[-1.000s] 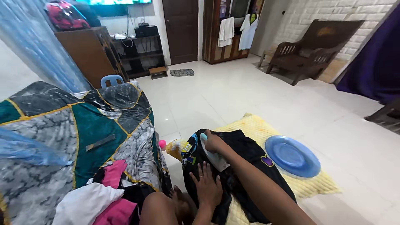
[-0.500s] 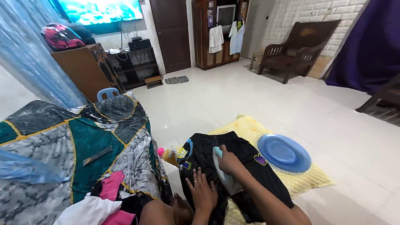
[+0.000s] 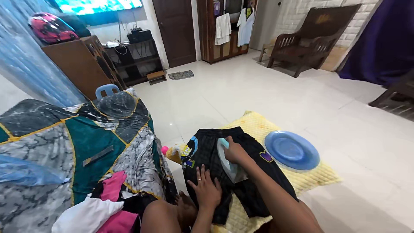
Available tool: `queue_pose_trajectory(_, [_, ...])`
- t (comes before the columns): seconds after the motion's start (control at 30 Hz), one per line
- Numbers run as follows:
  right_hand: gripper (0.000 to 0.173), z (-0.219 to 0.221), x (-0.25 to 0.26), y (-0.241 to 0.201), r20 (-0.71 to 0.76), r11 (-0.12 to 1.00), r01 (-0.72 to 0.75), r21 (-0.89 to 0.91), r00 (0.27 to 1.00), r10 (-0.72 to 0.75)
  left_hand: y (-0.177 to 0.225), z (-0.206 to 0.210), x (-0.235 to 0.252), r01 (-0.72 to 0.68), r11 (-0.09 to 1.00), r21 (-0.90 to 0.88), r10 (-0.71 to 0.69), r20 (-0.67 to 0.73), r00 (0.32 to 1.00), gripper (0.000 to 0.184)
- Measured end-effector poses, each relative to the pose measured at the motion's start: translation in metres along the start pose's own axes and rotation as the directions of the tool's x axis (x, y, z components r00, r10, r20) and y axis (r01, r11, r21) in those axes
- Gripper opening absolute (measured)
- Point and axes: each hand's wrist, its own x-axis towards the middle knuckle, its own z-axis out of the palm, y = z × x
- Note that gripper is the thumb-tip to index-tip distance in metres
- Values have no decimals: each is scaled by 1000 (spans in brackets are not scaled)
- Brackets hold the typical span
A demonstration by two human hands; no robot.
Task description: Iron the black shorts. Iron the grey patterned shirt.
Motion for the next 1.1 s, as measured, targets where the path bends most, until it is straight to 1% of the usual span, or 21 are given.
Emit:
queue_pose_trajectory(0.07, [61,-1,-24,20,2,1000,-24,16,1000,24,0,-2,0,5,1000,-15,-5,24,1000,58])
queue_pose_trajectory(0.2, [60,-5,-73,57,-2,996,-89,31,996,89,0,0,1,-2,999,-37,2,2,1000,56])
queue_pose_trajectory(0.27, [61,-7,-87,66,3,994,-109,23,994,109,-1,1,1,-7,999,-31,7,-5,1000,57])
queue_pose_trajectory(0.37, [61,-12,-81,64,12,994,-104,16,995,104,-2,3,1,-12,1000,-27,12,-18,1000,60])
queue_pose_trajectory(0.57, [64,-29,-7,44,-55,996,-87,12,995,87,-3,4,1,-16,999,-29,15,-32,999,61])
queue_pose_trajectory(0.67, [66,-32,11,40,-44,997,-76,-3,996,75,-4,2,0,-14,999,-30,13,-27,1000,60])
queue_pose_trajectory(0.77, [65,-25,-5,49,-67,996,-87,26,994,89,-5,3,-2,-13,999,-35,12,-27,1000,60])
queue_pose_trajectory(0.97, [62,-13,-64,73,-78,987,-158,38,984,161,-5,3,0,-19,999,-36,18,-37,999,61])
queue_pose_trajectory(1.03, [62,-16,-65,76,-81,987,-155,44,984,158,-5,4,2,-23,999,-37,21,-49,999,60])
queue_pose_trajectory(1.1, [62,-22,-55,75,-82,989,-146,40,986,148,-5,4,2,-25,999,-39,23,-54,998,59])
